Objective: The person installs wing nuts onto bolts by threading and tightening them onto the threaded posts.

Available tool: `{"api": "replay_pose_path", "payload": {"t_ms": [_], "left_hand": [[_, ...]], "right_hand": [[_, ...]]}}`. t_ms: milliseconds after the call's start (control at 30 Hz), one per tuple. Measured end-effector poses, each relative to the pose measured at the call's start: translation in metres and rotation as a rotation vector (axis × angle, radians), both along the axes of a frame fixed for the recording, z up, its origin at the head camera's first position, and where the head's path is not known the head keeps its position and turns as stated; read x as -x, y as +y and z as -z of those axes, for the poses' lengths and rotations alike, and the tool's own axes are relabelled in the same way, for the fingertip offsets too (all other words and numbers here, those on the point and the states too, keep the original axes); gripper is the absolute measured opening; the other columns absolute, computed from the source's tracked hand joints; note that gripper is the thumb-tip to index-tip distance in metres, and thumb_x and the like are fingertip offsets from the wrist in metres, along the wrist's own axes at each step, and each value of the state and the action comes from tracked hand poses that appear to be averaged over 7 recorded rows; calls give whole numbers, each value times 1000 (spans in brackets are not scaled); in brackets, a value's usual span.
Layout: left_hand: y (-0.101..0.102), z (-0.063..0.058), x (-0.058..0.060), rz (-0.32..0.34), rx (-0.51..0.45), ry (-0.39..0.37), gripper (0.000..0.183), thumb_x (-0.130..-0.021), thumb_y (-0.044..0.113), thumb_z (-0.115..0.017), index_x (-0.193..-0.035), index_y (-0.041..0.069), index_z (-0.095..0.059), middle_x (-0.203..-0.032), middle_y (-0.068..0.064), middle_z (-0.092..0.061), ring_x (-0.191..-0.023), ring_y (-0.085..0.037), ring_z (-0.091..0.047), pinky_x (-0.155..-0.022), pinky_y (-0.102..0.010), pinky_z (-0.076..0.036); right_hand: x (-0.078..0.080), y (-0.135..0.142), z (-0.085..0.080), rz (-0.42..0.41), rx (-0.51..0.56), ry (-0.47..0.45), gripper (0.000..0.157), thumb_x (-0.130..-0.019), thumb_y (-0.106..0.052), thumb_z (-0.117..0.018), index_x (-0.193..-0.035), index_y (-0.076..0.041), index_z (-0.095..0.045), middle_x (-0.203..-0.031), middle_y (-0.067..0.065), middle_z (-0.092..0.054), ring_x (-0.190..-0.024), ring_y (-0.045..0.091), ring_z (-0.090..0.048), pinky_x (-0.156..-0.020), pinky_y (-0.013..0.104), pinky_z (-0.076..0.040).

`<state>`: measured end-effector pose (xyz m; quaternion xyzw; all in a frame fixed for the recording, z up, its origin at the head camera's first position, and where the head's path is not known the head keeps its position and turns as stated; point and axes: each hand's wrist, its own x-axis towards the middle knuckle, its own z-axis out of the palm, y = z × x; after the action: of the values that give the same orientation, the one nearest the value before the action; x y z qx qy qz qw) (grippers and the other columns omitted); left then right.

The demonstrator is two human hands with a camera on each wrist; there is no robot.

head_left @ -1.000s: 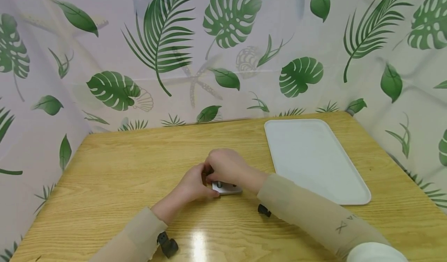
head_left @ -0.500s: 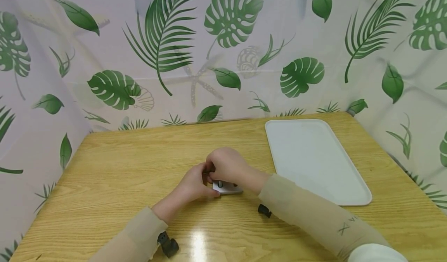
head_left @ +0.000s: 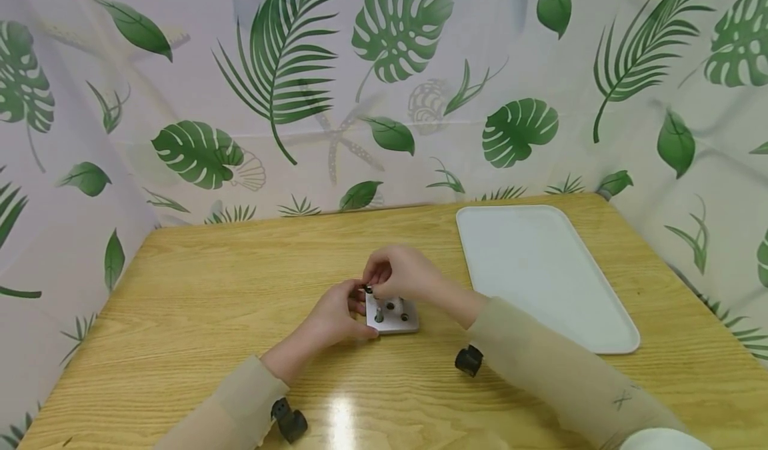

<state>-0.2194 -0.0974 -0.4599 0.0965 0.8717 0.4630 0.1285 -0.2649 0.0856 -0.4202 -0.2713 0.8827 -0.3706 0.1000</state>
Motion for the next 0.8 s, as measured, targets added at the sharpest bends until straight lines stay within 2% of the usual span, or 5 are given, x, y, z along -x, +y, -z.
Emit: {"api": "replay_pose_path", "payload": {"t_ms": [100, 267, 433, 633, 800], "left_hand": [[1, 0, 1, -10, 3, -9, 84, -74, -1, -94, -148, -3, -54, -127, -14, -67, -106, -21, -67, -92, -35, -58], [1, 0, 1, -22, 8, -12, 83, -73, -2, -94, -146, -3, -56, -128, -15, -69, -106, -21, -68, -94, -36, -58], [1, 0, 0, -25, 2, -14, 83, -73, -2, -94, -146, -3, -55, -130, -15, -68, -107, -22, -69, -95, -37, -58], [0, -1, 1, -12, -9, -16, 84, -74, -2, -94, -148, -3, -54, -131, -16, -68, -108, -23, -69, -96, -37, -58], [-1, -1, 1, -3, -3, -29, 84, -76, 1, -94, -149, -1, -53, -133, -15, -67, -109, -22, -68, -96, -38, -58]], "right_hand": [[-4, 9, -2, -17, 50, -35, 15, -84, 6, -73, -92, -5, -78, -86, 8, -74, -75, 9, -64, -70, 21, -55], [-13, 17, -3, -36, 87, -66, 15, -85, 8, -71, -92, -3, -77, -86, 9, -75, -75, 9, -63, -70, 21, -55], [-20, 20, -1, -56, 103, -64, 13, -86, 7, -73, -93, -4, -77, -87, 9, -75, -76, 9, -63, -70, 21, -56], [-25, 21, 3, -103, 91, -23, 15, -86, 7, -73, -96, -5, -77, -87, 9, -75, -76, 7, -63, -71, 21, -57], [-29, 21, 6, -125, 34, 57, 19, -90, 6, -73, -101, -8, -80, -94, 6, -74, -80, 5, -62, -74, 20, -56]]}}
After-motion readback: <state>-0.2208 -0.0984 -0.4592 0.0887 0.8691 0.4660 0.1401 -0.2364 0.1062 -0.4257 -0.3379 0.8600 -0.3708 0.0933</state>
